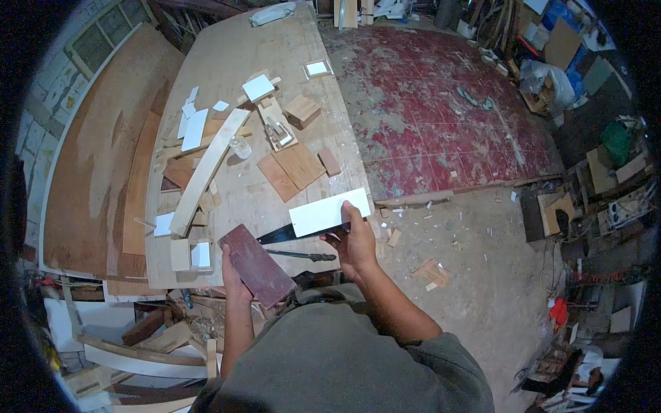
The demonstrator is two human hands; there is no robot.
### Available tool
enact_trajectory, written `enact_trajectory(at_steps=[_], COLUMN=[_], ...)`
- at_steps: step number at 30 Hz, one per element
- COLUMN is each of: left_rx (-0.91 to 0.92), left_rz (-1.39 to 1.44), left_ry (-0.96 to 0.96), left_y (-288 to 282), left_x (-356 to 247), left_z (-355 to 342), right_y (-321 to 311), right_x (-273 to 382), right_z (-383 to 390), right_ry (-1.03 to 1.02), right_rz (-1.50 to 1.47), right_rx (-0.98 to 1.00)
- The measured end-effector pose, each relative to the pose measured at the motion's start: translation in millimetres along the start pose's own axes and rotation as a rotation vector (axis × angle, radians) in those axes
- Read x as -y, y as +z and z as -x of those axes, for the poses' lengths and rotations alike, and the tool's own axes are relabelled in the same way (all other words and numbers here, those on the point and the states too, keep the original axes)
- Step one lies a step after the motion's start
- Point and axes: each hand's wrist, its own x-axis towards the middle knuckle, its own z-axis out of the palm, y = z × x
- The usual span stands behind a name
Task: Sawing a small piece of wood with a hand saw and then sanding it using a sanding block.
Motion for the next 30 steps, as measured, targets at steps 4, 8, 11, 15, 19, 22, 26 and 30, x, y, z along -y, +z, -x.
enact_trajectory(at_steps=[4, 8, 11, 15, 19, 22, 26, 30], left_rx=[-0.286, -0.475, -0.557, -0.581, -0.585, -0.657, -0.768, -0.751], left_rz=[-0.167, -0.45, -0.559, -0.538, -0.356, -0.315, -0.226, -0.199], left_ry=[0.049, 0.337, 0.378, 0.323, 0.279, 0.207, 0.086, 0.091], left_y=[-28.9, -47.0, -58.7, -88.8, -92.9, -94.6, -106.1, -108.5], left_x=[10.6, 9.4, 8.0, 6.5, 15.2, 23.7, 33.4, 38.9], left_z=[-3.4, -2.5, 0.0, 5.6, 7.5, 7.8, 6.1, 1.2], right_y=[-12.9, -32.2, -45.1, -63.1, -73.3, -72.2, -62.0, -71.1], right_x=[-6.7, -10.1, -8.1, -2.0, 7.6, 9.7, 5.7, -7.3], right_z=[-7.3, -14.2, -20.6, -32.1, -39.3, -41.6, -32.2, -37.0], right_ry=[0.015, 0.075, 0.098, 0.23, 0.474, 0.555, 0.491, 0.417], right_rz=[0.103, 0.17, 0.219, 0.167, -0.025, -0.081, 0.219, 0.374], right_rx=[-0.088, -0.057, -0.031, 0.081, 0.211, 0.377, 0.382, 0.344])
